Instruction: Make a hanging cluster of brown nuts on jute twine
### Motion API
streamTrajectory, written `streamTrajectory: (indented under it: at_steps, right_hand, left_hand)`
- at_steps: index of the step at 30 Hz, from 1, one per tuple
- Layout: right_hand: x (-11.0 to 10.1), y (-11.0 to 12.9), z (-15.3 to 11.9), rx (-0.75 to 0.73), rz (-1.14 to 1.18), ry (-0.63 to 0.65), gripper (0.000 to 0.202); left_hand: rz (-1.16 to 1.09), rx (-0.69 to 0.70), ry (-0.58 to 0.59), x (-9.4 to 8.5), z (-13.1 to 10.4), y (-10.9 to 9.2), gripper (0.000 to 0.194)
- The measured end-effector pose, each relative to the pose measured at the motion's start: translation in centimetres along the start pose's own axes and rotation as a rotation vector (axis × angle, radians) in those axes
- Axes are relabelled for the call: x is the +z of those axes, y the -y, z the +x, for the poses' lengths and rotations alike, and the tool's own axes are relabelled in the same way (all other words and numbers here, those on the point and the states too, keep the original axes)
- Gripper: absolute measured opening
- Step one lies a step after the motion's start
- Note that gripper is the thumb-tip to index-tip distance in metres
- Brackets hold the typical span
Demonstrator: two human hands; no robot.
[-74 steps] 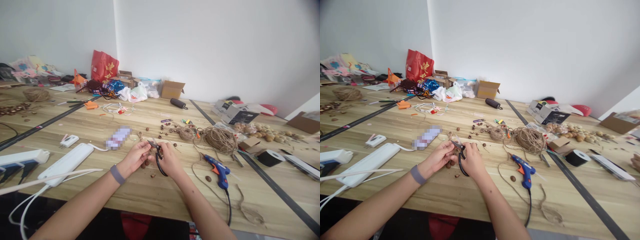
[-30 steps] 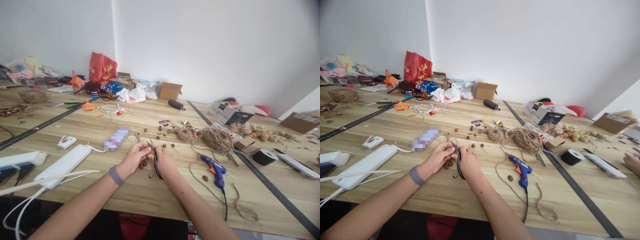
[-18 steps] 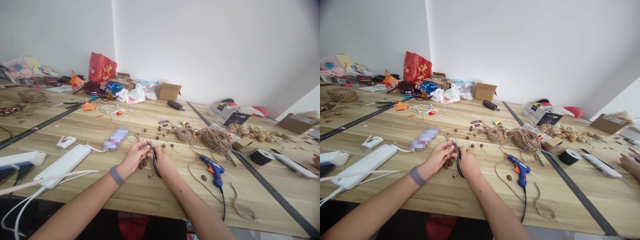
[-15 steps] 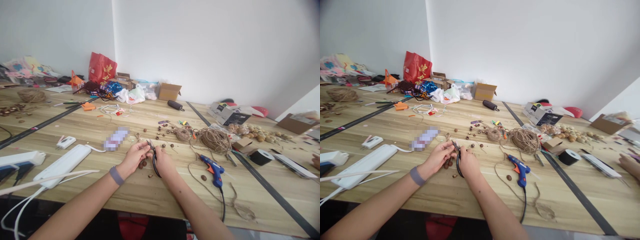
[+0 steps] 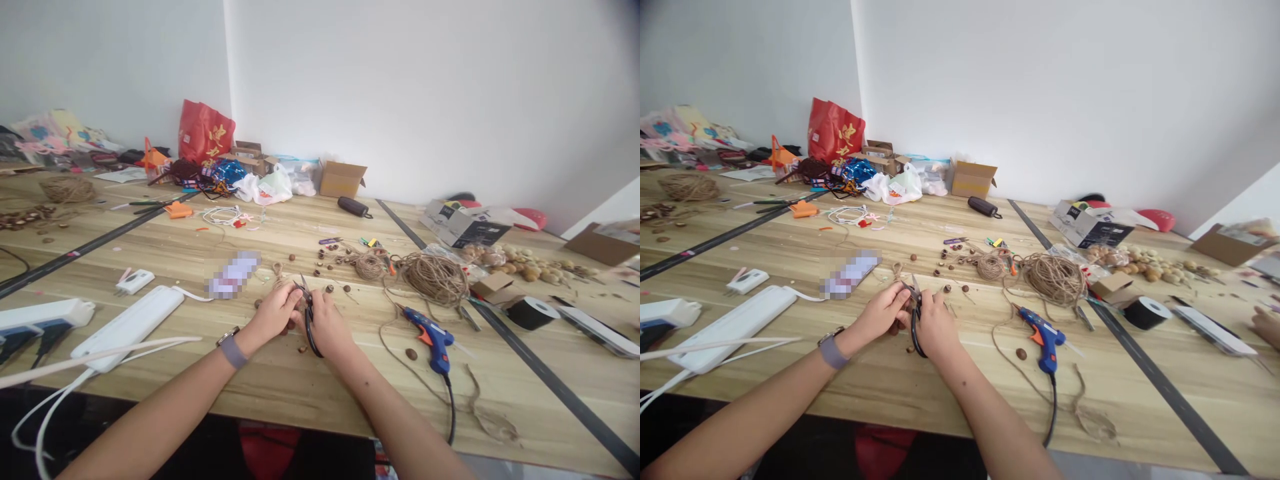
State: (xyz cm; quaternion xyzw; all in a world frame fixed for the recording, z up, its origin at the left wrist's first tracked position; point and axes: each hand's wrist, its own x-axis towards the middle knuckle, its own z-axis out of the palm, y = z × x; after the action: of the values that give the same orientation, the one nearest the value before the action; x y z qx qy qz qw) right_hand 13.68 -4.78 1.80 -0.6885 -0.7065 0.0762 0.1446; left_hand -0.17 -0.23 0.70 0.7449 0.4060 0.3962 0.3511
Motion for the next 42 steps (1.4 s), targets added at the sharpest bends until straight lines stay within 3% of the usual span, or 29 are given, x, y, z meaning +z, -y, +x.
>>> streamTrajectory:
  at_steps: [8, 21, 27, 42]
  right_hand:
    - [-0.2, 0.3, -0.2, -0.032, 0.078, 0.013, 0.019]
    - [1.2, -0.6, -0.3, -0.169, 0.258, -0.079, 0.021]
    - [1.0, 0.2, -0.4, -0.113, 0.233, -0.072, 0.011]
    - [1.2, 0.4, -0.2, -0.027, 0.189, -0.005, 0.019]
  left_hand:
    - [0.188, 0.140, 0.040, -0.5, -0.2, 0.0, 0.032]
    - [0.062, 0.141, -0.005, -0.3, -0.6, 0.0, 0.032]
    - [0.092, 0.157, -0.001, -0.2, -0.8, -0.1, 0.031]
    - [0.044, 0.113, -0.043, 0.3, -0.8, -0.1, 0.027]
